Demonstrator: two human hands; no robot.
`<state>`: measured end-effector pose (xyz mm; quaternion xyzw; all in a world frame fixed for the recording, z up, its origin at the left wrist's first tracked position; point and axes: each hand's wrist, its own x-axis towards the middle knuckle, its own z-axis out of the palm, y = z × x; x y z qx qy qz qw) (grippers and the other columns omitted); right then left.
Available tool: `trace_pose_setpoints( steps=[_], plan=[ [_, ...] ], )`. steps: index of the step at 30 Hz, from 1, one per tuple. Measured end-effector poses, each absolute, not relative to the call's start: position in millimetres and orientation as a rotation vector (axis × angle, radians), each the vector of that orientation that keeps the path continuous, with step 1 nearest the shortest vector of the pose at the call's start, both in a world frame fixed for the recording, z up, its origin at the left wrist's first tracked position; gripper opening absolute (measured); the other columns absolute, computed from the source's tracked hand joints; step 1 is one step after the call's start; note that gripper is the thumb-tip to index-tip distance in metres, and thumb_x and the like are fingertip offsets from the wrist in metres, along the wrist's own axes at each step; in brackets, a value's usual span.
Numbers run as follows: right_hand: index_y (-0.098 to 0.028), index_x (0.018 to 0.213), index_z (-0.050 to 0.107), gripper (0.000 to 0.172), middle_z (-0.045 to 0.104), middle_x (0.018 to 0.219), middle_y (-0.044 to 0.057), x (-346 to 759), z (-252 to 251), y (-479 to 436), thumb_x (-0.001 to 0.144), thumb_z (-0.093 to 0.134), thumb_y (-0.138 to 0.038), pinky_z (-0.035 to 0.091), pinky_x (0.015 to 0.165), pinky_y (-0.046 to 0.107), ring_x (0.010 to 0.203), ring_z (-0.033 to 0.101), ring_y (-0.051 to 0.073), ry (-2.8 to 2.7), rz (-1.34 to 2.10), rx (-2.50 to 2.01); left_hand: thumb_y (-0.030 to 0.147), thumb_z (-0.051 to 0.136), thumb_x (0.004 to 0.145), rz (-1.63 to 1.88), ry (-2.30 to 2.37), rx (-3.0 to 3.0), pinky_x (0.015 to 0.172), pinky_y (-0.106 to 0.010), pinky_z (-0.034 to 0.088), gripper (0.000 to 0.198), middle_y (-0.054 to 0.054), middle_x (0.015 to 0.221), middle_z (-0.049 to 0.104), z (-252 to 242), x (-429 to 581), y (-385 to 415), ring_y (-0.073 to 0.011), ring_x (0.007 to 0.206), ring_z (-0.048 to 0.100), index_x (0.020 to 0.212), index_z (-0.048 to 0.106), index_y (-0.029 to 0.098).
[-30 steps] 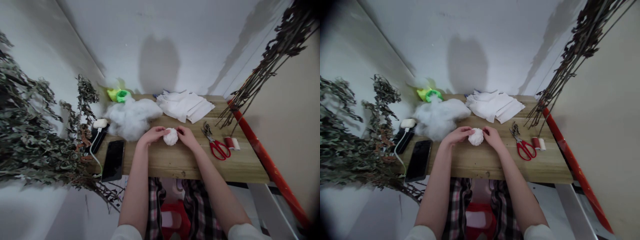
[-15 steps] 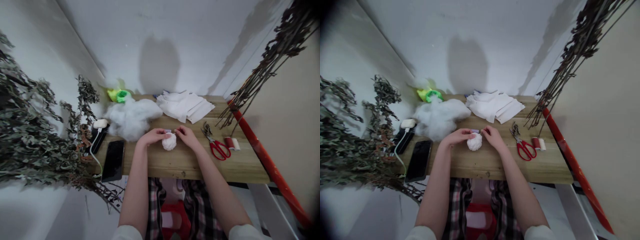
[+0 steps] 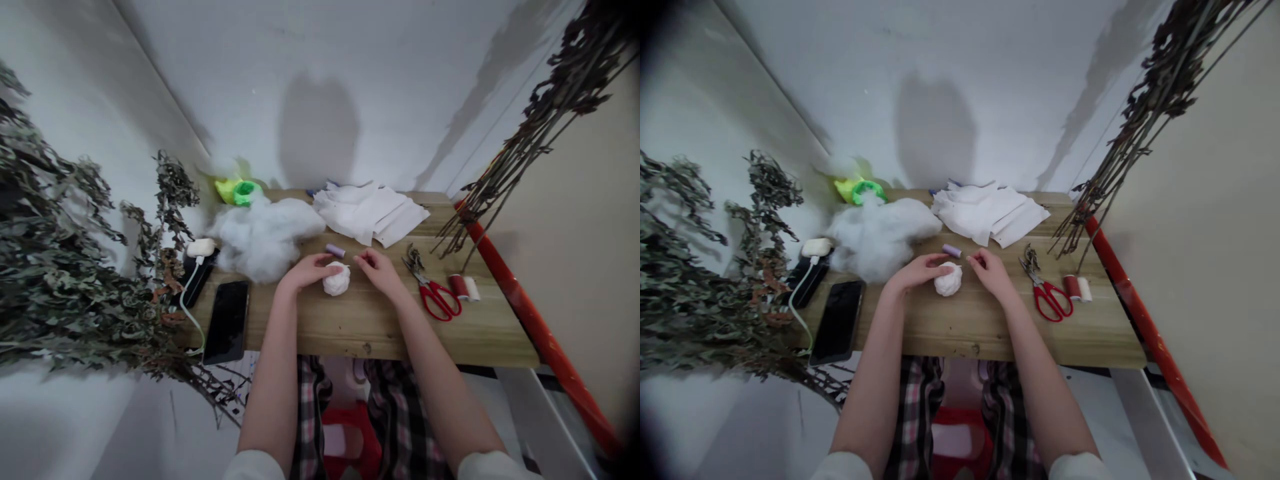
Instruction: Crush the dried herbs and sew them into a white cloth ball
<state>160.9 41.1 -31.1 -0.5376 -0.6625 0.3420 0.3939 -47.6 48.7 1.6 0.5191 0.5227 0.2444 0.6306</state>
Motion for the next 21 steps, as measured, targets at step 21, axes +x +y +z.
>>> trace_pose_setpoints(
  steps=[21],
  plan=[
    [-0.020,0.072,0.053,0.026,0.049,0.061,-0.002,170.4,-21.9,38.2,0.081,0.055,-0.044,0.034,0.055,0.026,0.057,0.042,0.013,-1.626,0.851,-1.349,0.056,0.067,0.066,0.473,1.270,1.317,0.055,-0.024,0.030,0.045,-0.003,0.069,0.064,3.5,-50.2,44.8,-0.0120,0.060,0.047,0.076,0.070,0.012]
  ],
)
